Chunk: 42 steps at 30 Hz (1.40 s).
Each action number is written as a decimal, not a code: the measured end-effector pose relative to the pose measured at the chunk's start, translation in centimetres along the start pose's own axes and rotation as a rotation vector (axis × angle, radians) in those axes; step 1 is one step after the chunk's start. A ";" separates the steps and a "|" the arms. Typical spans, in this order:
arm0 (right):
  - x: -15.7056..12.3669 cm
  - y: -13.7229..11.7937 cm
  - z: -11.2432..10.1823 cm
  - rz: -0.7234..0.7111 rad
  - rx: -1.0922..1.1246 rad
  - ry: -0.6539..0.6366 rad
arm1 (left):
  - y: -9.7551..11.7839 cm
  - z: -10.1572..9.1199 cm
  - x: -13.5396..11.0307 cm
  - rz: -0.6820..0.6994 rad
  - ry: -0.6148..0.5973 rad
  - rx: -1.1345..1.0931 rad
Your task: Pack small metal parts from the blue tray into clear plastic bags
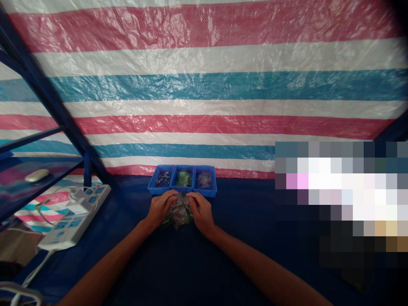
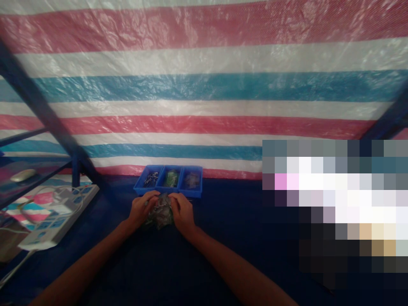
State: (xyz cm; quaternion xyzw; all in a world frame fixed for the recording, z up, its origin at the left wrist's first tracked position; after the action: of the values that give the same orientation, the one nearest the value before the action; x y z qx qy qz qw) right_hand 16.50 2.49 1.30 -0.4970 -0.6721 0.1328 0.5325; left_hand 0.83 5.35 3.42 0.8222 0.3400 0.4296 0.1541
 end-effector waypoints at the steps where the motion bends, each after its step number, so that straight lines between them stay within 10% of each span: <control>1: 0.0 0.0 0.0 -0.005 0.000 0.004 | -0.2 0.1 0.0 -0.018 -0.012 0.002; 42: 0.0 0.2 0.1 0.023 -0.032 -0.007 | 0.8 0.1 -0.1 0.104 0.012 0.017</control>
State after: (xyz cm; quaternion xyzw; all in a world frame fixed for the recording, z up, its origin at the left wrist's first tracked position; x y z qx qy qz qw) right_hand 16.56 2.65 1.14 -0.5128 -0.6702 0.1299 0.5205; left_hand 1.24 4.71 3.79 0.8376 0.3012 0.4391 0.1223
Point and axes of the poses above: each hand's wrist, its own x-axis towards the middle knuckle, its own z-axis out of the palm, y = z × x, the point moved 7 cm from there along x, towards the middle knuckle, and after that the axes turned 15 degrees about -x, right-handed, at the moved point
